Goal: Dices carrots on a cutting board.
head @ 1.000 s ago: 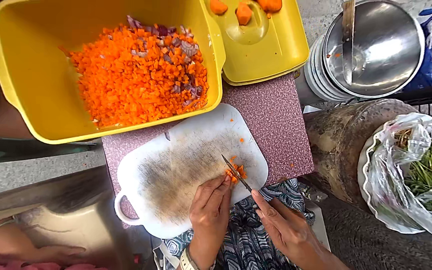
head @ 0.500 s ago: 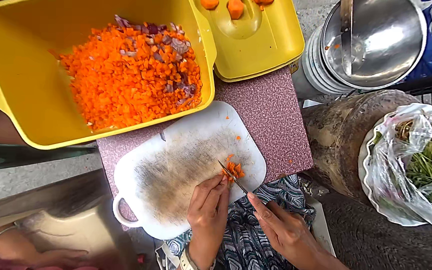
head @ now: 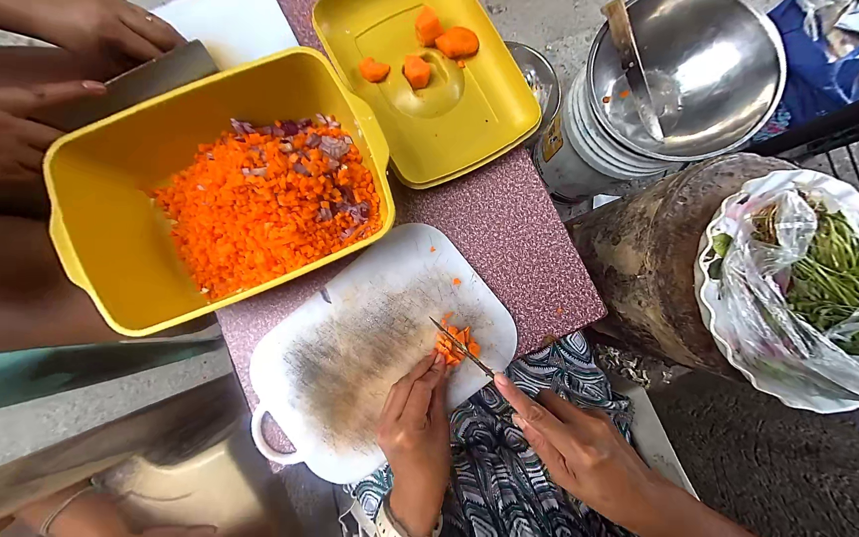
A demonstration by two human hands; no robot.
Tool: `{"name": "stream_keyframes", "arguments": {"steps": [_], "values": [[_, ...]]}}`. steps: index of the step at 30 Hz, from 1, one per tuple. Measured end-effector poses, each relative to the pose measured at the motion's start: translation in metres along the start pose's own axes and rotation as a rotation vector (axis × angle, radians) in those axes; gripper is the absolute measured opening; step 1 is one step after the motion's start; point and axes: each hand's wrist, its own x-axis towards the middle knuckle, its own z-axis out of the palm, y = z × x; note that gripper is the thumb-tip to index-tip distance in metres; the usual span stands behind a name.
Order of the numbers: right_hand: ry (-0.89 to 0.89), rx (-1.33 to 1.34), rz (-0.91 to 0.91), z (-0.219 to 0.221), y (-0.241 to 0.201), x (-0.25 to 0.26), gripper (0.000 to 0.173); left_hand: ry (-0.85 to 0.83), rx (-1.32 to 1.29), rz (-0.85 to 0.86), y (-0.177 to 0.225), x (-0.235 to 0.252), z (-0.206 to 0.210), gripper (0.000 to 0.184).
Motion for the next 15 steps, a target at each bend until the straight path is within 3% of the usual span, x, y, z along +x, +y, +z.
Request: {"name": "stream_keyframes", "arguments": {"steps": [15], "values": [[-0.046, -0.063, -0.009, 0.0029, -0.0018, -0.0076, 0.04, 0.002, -0.007, 0.011, -0.0007, 0.0, 0.001, 0.01]]}}
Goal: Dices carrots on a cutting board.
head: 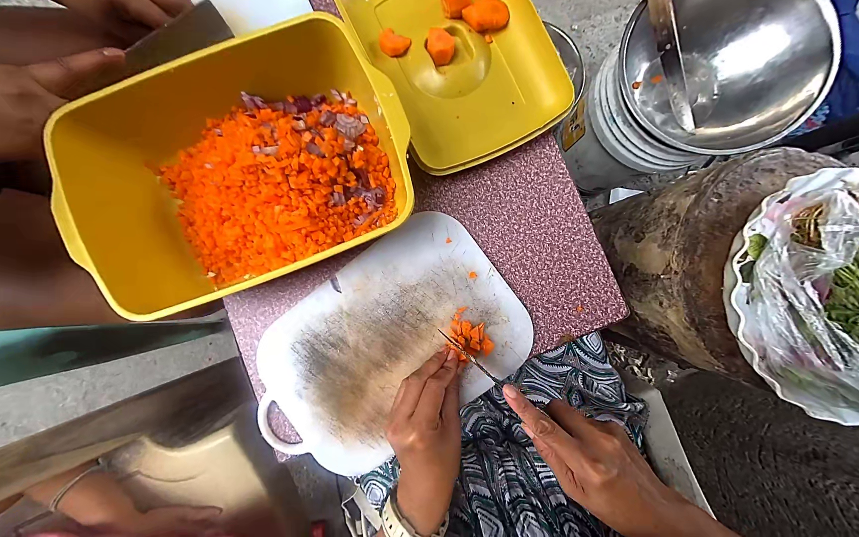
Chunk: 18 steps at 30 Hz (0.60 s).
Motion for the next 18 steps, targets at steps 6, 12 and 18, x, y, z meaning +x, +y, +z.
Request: {"name": "stream_keyframes", "arguments": {"steps": [6, 12, 18], "values": [[-0.021, 0.009, 0.026, 0.012, -0.002, 0.008, 0.04, 0.003, -0.008, -0.017, 0.001, 0.0, 0.001, 0.01], [-0.022, 0.036, -0.009, 0.012, 0.0, 0.021, 0.041, 0.012, -0.01, -0.007, -0.002, 0.005, -0.002, 0.01], [0.033, -0.015, -0.006, 0.005, -0.008, 0.007, 0.041, 0.014, -0.01, 0.002, -0.003, 0.002, -0.003, 0.01]]}}
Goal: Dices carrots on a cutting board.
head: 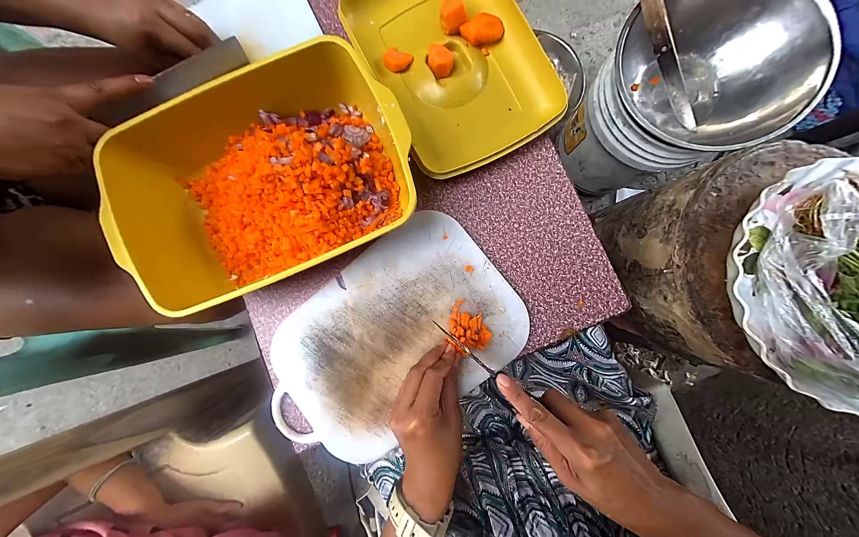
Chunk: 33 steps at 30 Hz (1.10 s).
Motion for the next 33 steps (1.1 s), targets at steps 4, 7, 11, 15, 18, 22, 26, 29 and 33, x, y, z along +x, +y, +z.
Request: {"name": "stream_keyframes", "arguments": {"steps": [4, 7, 11, 15, 18, 22, 26, 29, 33], "values": [[-0.008, -0.011, 0.02, 0.005, 0.002, -0.003, 0.041, -0.004, -0.001, 0.015, -0.001, 0.0, 0.0, 0.01], [-0.017, 0.002, 0.017, 0.013, 0.004, -0.001, 0.042, -0.004, 0.005, 0.017, -0.001, 0.0, 0.0, 0.01], [-0.027, 0.014, -0.004, 0.011, 0.008, 0.005, 0.042, 0.001, -0.01, 0.006, -0.001, 0.001, 0.001, 0.01], [0.024, 0.017, -0.044, 0.003, 0.007, 0.008, 0.041, 0.002, -0.01, -0.002, 0.0, 0.002, 0.0, 0.01], [0.018, 0.001, -0.047, 0.001, 0.006, 0.005, 0.041, -0.001, -0.003, 0.0, 0.0, 0.002, -0.001, 0.011], [-0.012, 0.0, -0.014, 0.004, 0.007, 0.001, 0.042, 0.003, 0.005, 0.016, -0.001, 0.003, 0.001, 0.011], [-0.012, 0.026, -0.006, 0.017, 0.005, 0.009, 0.043, -0.001, -0.002, 0.005, -0.001, 0.002, 0.001, 0.011], [-0.006, 0.037, -0.001, 0.016, 0.004, 0.013, 0.043, 0.013, -0.002, 0.007, -0.001, 0.003, 0.001, 0.011], [0.045, 0.046, -0.014, 0.009, 0.003, 0.009, 0.041, 0.023, -0.008, -0.008, -0.001, 0.002, 0.0, 0.008]]}}
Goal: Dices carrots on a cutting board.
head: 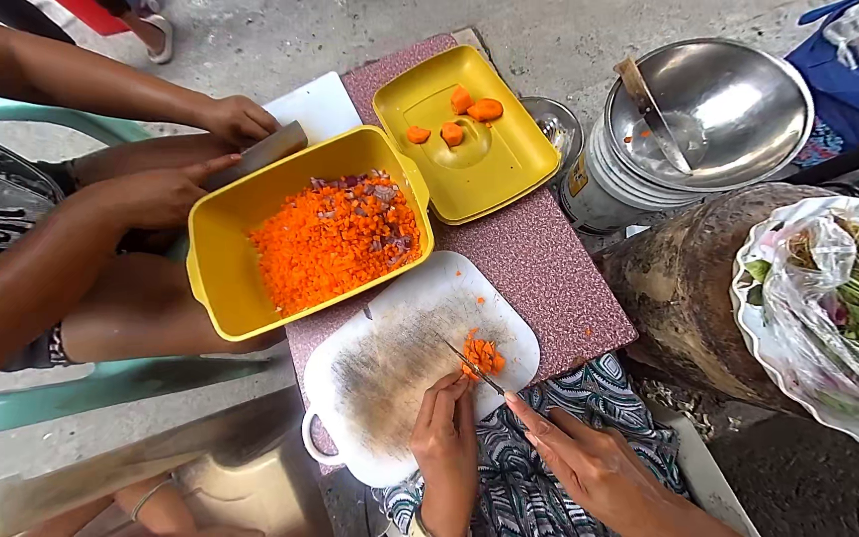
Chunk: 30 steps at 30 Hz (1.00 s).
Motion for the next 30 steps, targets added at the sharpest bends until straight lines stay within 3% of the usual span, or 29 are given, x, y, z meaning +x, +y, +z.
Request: {"name": "stream_keyframes", "arguments": {"steps": [14, 18, 22, 25, 30], "values": [[-0.052, -0.018, -0.016, 0.01, 0.001, 0.0, 0.043, 0.004, -0.006, 0.021, -0.002, -0.001, -0.001, 0.008], [0.001, 0.002, -0.022, -0.004, 0.005, 0.003, 0.043, 0.011, -0.032, -0.034, -0.002, 0.0, 0.0, 0.008], [0.023, -0.03, -0.048, -0.016, 0.005, 0.003, 0.042, -0.016, -0.12, -0.125, 0.002, 0.004, -0.005, 0.02], [-0.005, -0.048, -0.066, -0.011, -0.001, -0.001, 0.042, -0.038, -0.131, -0.169, 0.004, 0.004, -0.017, 0.029], [-0.025, -0.095, -0.063, 0.005, -0.003, -0.004, 0.043, -0.046, -0.067, -0.197, -0.003, 0.002, -0.029, 0.026]]}}
